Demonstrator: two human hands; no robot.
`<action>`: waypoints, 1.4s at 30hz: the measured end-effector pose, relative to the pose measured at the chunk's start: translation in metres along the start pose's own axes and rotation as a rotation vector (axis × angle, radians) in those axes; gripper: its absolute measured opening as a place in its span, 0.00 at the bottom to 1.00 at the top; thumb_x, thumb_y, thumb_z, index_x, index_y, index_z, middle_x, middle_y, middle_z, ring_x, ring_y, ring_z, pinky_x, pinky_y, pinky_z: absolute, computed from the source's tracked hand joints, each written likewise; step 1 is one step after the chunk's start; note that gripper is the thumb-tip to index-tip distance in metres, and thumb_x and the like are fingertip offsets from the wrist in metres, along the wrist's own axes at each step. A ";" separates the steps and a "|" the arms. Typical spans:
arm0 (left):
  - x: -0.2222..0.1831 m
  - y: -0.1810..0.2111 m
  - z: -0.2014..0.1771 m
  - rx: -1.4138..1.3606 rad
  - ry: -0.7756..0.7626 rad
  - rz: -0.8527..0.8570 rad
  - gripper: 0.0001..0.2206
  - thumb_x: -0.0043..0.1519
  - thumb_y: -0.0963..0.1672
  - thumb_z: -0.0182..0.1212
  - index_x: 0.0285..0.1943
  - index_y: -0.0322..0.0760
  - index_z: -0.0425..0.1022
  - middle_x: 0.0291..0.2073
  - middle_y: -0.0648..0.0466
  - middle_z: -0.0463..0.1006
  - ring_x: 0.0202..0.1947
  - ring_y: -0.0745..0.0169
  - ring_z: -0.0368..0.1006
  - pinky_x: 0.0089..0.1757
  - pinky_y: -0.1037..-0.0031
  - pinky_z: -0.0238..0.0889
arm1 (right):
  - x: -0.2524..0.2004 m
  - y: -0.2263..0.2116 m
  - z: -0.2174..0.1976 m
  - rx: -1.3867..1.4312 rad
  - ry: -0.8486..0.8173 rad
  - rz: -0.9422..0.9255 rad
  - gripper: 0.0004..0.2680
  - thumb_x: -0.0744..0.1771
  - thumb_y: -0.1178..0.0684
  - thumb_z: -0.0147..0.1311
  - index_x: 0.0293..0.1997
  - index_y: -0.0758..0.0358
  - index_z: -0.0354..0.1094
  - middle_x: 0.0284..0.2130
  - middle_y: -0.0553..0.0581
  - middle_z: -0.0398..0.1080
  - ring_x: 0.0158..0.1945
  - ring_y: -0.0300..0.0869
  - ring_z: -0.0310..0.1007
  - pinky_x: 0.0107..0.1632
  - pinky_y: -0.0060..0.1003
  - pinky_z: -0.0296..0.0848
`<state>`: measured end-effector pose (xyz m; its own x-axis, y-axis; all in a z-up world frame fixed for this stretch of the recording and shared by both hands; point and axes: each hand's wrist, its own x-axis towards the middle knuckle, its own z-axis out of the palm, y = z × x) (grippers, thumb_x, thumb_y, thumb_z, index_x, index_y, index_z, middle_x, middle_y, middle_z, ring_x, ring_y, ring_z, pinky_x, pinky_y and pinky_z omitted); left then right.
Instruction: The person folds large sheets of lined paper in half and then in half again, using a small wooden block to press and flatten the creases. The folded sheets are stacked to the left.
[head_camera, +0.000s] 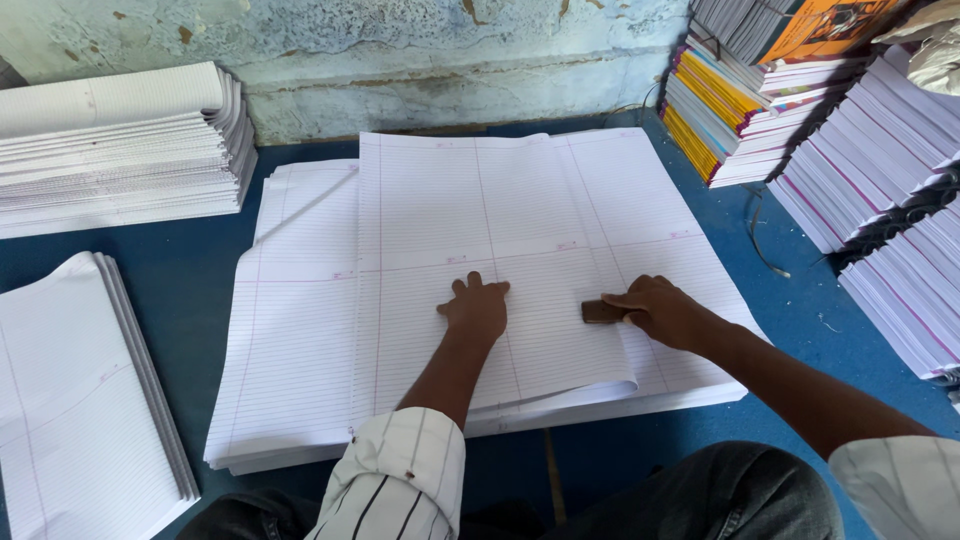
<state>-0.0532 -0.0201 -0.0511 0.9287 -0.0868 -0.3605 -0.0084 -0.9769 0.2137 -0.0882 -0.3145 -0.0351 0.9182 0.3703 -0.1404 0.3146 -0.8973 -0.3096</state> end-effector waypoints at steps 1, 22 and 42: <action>0.000 0.001 0.000 0.000 -0.001 -0.003 0.24 0.69 0.44 0.50 0.75 0.64 0.61 0.71 0.49 0.54 0.73 0.40 0.49 0.62 0.34 0.55 | -0.003 0.001 0.000 -0.009 0.007 -0.031 0.18 0.66 0.55 0.57 0.63 0.45 0.68 0.47 0.53 0.73 0.52 0.44 0.68 0.60 0.40 0.69; 0.000 0.000 0.000 -0.026 -0.005 -0.018 0.23 0.69 0.44 0.48 0.74 0.65 0.61 0.72 0.51 0.53 0.73 0.41 0.48 0.63 0.34 0.52 | -0.051 -0.003 -0.012 -0.037 -0.245 -0.106 0.20 0.65 0.55 0.57 0.64 0.33 0.70 0.51 0.45 0.69 0.59 0.37 0.66 0.64 0.34 0.66; 0.004 0.000 0.005 0.000 -0.005 -0.006 0.23 0.70 0.45 0.48 0.75 0.65 0.59 0.73 0.49 0.52 0.74 0.39 0.46 0.63 0.32 0.51 | -0.044 -0.005 -0.022 0.034 -0.283 -0.070 0.18 0.65 0.56 0.58 0.61 0.43 0.72 0.52 0.47 0.72 0.60 0.41 0.69 0.65 0.39 0.70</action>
<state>-0.0516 -0.0213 -0.0566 0.9270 -0.0817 -0.3660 -0.0027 -0.9774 0.2114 -0.1250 -0.3318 -0.0069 0.7891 0.4879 -0.3731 0.3626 -0.8604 -0.3582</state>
